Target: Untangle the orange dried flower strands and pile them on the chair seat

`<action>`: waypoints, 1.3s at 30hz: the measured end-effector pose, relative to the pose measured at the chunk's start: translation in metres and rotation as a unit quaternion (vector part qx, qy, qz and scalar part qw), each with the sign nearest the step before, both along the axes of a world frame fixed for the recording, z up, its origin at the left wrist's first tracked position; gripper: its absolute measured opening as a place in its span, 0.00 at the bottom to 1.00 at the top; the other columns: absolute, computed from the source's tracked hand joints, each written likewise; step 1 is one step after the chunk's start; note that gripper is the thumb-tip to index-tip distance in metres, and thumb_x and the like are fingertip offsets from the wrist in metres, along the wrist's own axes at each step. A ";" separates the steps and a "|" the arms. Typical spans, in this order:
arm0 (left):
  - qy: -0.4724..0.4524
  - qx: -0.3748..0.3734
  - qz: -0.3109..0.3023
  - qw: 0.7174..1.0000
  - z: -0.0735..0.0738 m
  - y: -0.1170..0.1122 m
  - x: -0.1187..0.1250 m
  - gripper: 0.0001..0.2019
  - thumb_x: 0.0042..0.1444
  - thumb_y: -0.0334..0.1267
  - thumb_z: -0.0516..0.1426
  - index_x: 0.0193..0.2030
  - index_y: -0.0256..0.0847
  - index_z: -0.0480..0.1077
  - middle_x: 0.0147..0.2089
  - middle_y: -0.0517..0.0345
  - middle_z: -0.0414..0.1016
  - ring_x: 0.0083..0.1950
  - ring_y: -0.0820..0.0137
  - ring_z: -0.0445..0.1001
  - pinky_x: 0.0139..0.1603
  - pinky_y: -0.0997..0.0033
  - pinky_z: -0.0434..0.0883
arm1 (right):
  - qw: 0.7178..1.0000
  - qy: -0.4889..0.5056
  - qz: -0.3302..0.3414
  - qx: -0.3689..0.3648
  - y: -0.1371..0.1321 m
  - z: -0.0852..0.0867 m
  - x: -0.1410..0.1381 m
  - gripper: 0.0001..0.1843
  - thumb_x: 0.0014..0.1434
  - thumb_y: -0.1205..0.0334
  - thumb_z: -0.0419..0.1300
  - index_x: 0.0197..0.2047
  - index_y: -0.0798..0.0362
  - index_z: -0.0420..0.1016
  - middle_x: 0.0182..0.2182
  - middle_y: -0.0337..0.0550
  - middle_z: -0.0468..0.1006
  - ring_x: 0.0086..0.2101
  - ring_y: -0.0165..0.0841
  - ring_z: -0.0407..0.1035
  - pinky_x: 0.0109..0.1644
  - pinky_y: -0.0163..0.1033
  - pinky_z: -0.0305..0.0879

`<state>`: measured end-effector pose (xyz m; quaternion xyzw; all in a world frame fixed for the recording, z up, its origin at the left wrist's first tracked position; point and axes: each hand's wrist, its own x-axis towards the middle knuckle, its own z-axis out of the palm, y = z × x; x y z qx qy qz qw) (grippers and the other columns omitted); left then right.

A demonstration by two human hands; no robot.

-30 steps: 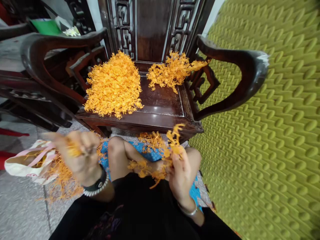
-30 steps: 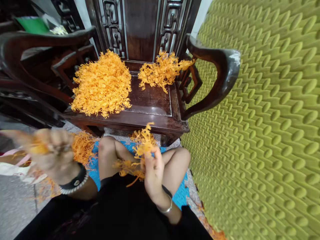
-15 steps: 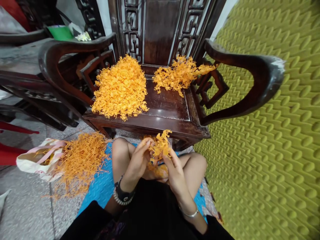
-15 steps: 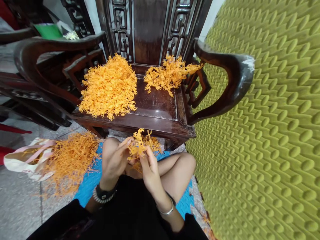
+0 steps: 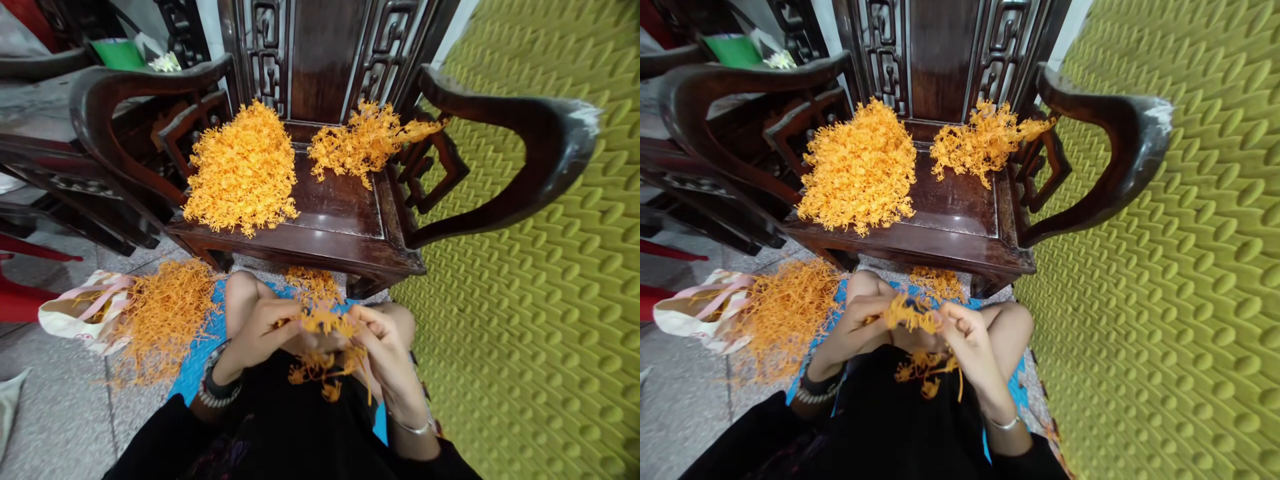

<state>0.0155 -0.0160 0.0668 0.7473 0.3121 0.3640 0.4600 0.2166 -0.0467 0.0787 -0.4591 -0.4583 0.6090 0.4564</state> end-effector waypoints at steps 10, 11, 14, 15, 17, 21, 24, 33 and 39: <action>-0.233 0.058 0.300 0.923 0.027 -0.040 -0.073 0.21 0.58 0.44 0.50 0.15 0.44 0.52 0.13 0.65 0.46 0.14 0.73 0.49 0.13 0.73 0.55 | 0.970 0.033 -0.234 0.058 -0.006 0.023 0.053 0.16 0.56 0.52 0.62 0.21 0.49 0.68 0.15 0.34 0.60 0.15 0.23 0.51 0.18 0.37 0.42; -0.266 0.046 0.306 0.913 0.026 -0.042 -0.080 0.20 0.57 0.43 0.50 0.15 0.43 0.54 0.12 0.65 0.48 0.13 0.74 0.50 0.13 0.74 0.55 | 0.967 0.039 -0.244 0.064 -0.003 0.021 0.059 0.17 0.57 0.52 0.61 0.20 0.49 0.67 0.14 0.34 0.57 0.15 0.22 0.49 0.18 0.37 0.40; -0.292 -0.091 0.236 0.922 0.015 -0.040 -0.073 0.14 0.59 0.41 0.52 0.23 0.39 0.65 0.17 0.61 0.64 0.14 0.76 0.59 0.14 0.77 0.57 | 0.989 0.059 -0.132 0.001 0.005 0.013 0.054 0.20 0.55 0.52 0.64 0.21 0.50 0.62 0.14 0.30 0.51 0.15 0.22 0.44 0.18 0.35 0.39; -0.282 -0.144 0.201 0.927 0.009 -0.036 -0.062 0.14 0.61 0.42 0.52 0.26 0.39 0.67 0.19 0.60 0.67 0.15 0.76 0.61 0.15 0.78 0.58 | 0.993 0.077 -0.091 -0.022 0.007 0.009 0.045 0.20 0.55 0.51 0.65 0.22 0.51 0.61 0.15 0.29 0.51 0.16 0.22 0.43 0.19 0.34 0.40; -0.264 -0.201 0.140 0.933 -0.002 -0.023 -0.034 0.12 0.64 0.42 0.52 0.33 0.39 0.69 0.23 0.60 0.69 0.17 0.77 0.63 0.17 0.78 0.60 | 0.991 0.122 -0.036 -0.038 0.011 0.004 0.024 0.21 0.56 0.50 0.64 0.25 0.51 0.58 0.14 0.25 0.48 0.16 0.21 0.40 0.19 0.31 0.39; -0.224 -0.169 0.124 0.952 -0.013 0.004 0.008 0.13 0.66 0.42 0.51 0.49 0.39 0.71 0.32 0.57 0.73 0.21 0.78 0.64 0.20 0.78 0.63 | 0.993 0.115 0.007 0.003 0.014 0.003 -0.002 0.20 0.61 0.48 0.59 0.26 0.52 0.59 0.13 0.26 0.51 0.15 0.21 0.40 0.19 0.30 0.39; -0.218 -0.159 0.161 0.949 -0.013 0.012 0.016 0.17 0.65 0.42 0.52 0.58 0.40 0.67 0.33 0.58 0.72 0.22 0.78 0.63 0.21 0.77 0.62 | 0.996 -0.016 0.016 0.086 0.013 0.006 -0.002 0.17 0.63 0.48 0.57 0.30 0.53 0.69 0.17 0.33 0.62 0.17 0.24 0.51 0.20 0.31 0.48; -0.230 -0.132 0.136 0.955 -0.014 0.000 0.011 0.24 0.60 0.61 0.47 0.30 0.40 0.62 0.26 0.60 0.60 0.26 0.72 0.59 0.26 0.72 0.58 | 0.942 -0.205 0.072 0.257 0.013 0.006 0.001 0.12 0.66 0.62 0.51 0.45 0.50 0.76 0.32 0.42 0.79 0.33 0.34 0.74 0.37 0.37 0.70; -0.107 -0.112 0.040 0.987 -0.003 -0.006 0.010 0.26 0.59 0.62 0.50 0.49 0.42 0.70 0.44 0.51 0.73 0.46 0.61 0.71 0.49 0.63 0.67 | 0.865 -0.305 0.086 0.389 0.017 0.010 -0.001 0.15 0.64 0.70 0.48 0.48 0.51 0.72 0.35 0.45 0.77 0.35 0.34 0.73 0.38 0.38 0.69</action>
